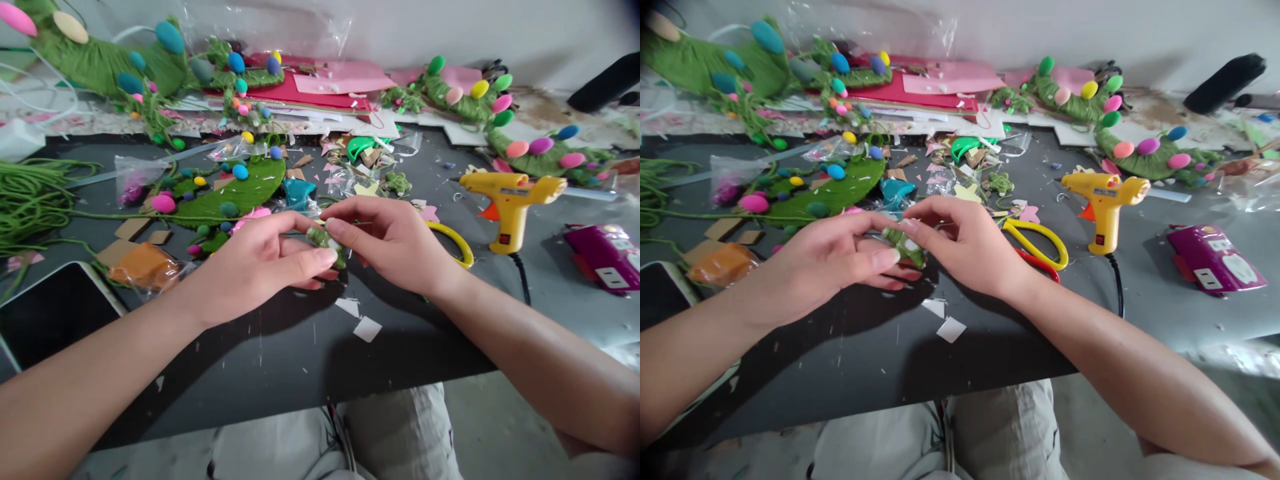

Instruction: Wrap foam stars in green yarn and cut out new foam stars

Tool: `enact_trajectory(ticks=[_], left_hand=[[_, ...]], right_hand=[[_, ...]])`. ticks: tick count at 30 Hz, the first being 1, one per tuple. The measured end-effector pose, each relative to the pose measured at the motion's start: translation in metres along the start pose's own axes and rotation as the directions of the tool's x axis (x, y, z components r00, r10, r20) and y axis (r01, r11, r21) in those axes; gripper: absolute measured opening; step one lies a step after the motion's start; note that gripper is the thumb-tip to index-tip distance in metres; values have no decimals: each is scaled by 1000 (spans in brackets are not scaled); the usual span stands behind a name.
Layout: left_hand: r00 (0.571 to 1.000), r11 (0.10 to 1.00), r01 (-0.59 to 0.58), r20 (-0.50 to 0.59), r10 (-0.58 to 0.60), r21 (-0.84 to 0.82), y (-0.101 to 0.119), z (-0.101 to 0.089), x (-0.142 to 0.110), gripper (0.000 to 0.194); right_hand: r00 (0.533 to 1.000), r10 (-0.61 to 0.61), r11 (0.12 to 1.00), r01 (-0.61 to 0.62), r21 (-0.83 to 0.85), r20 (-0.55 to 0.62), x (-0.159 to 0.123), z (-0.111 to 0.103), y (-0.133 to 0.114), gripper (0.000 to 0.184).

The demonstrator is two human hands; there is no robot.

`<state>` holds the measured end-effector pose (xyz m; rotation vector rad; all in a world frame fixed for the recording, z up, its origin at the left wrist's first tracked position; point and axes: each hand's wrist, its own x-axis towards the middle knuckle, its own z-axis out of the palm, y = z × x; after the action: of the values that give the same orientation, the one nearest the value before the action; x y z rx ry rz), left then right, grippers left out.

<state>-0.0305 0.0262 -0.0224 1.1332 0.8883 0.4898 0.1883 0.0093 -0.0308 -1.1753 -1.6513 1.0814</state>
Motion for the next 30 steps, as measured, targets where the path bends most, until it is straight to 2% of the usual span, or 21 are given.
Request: enact_trajectory(ticks=[4,11,15,18,22,30], left_hand=[[998,998,1,-57,3,66,2,3,1,39],[998,1000,-11,-67,13,30,3,3,2,33],[999,999,-38,6,38,16,3,-1,1,28],[995,998,-55,84,52,35,3,-4,0,35],[991,997,-63,121,57,47,4,-6,-3,39],[996,994,-91,26,90,55,1,-7,0,23]], right_hand=[[1000,-19,1000,19,-8,-14,0,2,0,29],[1000,-14,1000,14,13,17,0,1,-1,30],[1000,-18,1000,18,18,3,0,0,-2,28],[1000,-26,1000,26,18,0,-1,-2,-2,28],[999,-36,999,36,6,-8,-1,-4,-3,29],[998,-63,996,63,-56,5,-5,-4,-3,25]])
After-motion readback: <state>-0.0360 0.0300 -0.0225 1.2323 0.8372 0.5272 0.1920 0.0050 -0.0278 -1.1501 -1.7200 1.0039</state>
